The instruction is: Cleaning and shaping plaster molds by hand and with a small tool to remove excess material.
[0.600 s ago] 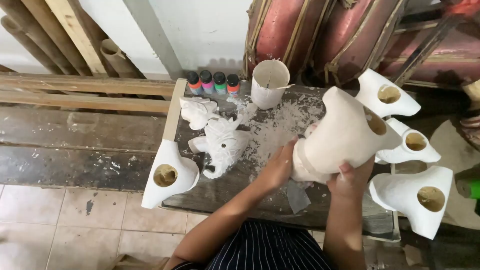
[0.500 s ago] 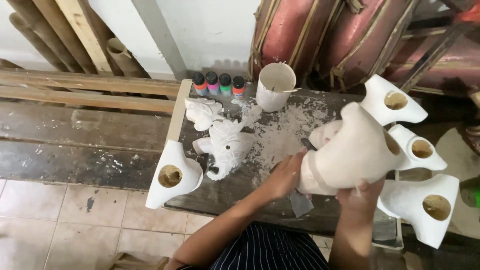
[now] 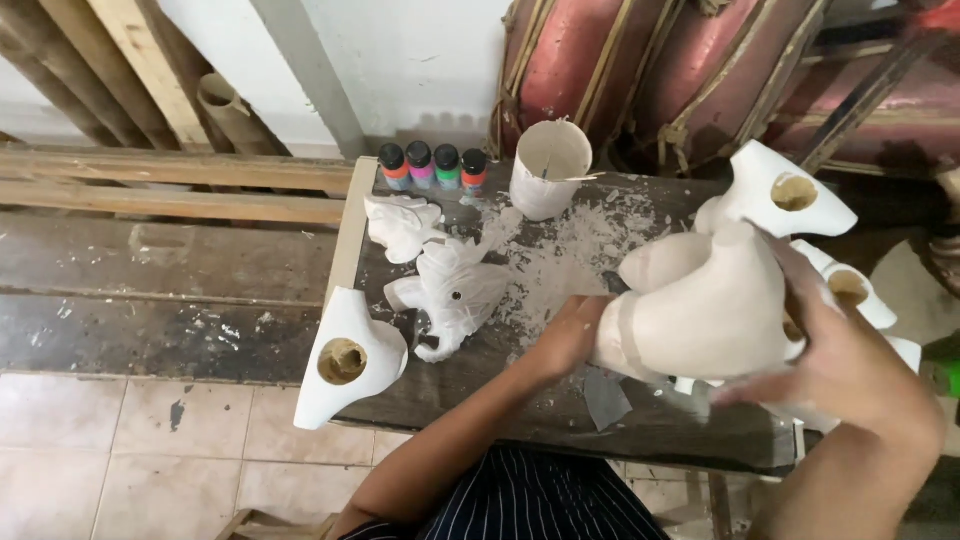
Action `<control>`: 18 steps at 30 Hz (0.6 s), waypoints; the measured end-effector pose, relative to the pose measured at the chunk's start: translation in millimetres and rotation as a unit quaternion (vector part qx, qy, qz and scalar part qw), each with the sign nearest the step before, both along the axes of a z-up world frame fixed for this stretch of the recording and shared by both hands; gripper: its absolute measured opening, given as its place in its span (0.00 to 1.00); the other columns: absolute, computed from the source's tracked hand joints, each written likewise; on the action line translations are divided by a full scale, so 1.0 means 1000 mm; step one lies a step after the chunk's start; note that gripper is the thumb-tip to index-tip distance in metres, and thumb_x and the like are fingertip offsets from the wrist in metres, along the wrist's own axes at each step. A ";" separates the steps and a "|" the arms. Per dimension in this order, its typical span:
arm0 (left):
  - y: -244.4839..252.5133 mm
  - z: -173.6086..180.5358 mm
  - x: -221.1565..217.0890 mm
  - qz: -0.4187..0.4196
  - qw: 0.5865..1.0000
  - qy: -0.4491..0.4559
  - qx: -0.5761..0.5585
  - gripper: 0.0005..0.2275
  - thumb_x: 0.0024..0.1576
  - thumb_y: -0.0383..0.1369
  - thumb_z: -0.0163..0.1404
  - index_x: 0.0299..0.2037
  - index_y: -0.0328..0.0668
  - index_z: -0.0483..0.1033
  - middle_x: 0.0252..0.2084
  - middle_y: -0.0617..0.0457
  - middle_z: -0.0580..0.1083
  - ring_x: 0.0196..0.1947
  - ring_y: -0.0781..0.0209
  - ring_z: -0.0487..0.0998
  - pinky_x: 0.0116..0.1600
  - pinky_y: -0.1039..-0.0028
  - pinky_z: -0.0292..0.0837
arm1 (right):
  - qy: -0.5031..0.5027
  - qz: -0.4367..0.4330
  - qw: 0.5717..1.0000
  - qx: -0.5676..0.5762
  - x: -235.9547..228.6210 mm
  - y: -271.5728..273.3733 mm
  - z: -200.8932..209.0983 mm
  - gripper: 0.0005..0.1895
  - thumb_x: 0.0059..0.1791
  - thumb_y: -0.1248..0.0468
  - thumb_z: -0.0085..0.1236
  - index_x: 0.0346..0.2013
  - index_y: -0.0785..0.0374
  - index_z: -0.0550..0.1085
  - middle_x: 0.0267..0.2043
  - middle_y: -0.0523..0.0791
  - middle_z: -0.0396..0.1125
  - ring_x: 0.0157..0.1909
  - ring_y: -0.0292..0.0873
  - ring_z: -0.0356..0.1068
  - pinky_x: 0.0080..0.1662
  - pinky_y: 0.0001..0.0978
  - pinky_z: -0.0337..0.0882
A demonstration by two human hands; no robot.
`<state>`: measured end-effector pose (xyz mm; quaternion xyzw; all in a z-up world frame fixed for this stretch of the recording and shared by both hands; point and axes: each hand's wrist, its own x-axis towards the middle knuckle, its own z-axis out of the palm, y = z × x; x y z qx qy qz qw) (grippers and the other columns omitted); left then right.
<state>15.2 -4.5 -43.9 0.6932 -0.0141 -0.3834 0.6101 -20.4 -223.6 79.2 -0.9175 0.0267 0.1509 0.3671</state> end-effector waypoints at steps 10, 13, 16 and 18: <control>-0.004 -0.041 0.015 0.112 0.921 0.126 -0.350 0.21 0.68 0.42 0.31 0.58 0.29 0.63 0.43 0.38 0.69 0.34 0.53 0.72 0.38 0.70 0.73 | 0.001 0.036 0.996 -0.084 0.098 -0.008 0.025 0.64 0.20 0.68 0.79 0.70 0.52 0.62 0.71 0.37 0.59 0.68 0.38 0.58 0.65 0.34 0.54; 0.009 -0.043 0.013 0.098 0.918 0.113 -0.367 0.16 0.70 0.32 0.33 0.42 0.25 0.71 0.39 0.34 0.76 0.36 0.50 0.77 0.43 0.71 0.77 | 0.002 0.014 0.995 -0.103 0.119 -0.016 0.034 0.62 0.23 0.74 0.77 0.71 0.58 0.60 0.68 0.39 0.60 0.65 0.39 0.57 0.62 0.32 0.53; 0.024 -0.043 0.011 0.052 0.951 0.036 -0.303 0.21 0.73 0.37 0.32 0.34 0.37 0.76 0.29 0.50 0.75 0.24 0.65 0.70 0.31 0.78 0.66 | -0.021 0.007 0.995 -0.102 0.139 -0.011 0.044 0.57 0.27 0.73 0.74 0.70 0.57 0.61 0.64 0.40 0.61 0.64 0.37 0.57 0.61 0.32 0.55; 0.030 -0.046 0.009 0.062 0.979 0.023 -0.195 0.20 0.72 0.41 0.38 0.28 0.45 0.72 0.14 0.60 0.65 0.10 0.70 0.58 0.17 0.79 0.53 | 0.003 -0.023 0.985 -0.169 0.149 0.000 0.050 0.52 0.32 0.69 0.77 0.68 0.55 0.63 0.54 0.46 0.68 0.53 0.47 0.67 0.49 0.43 0.66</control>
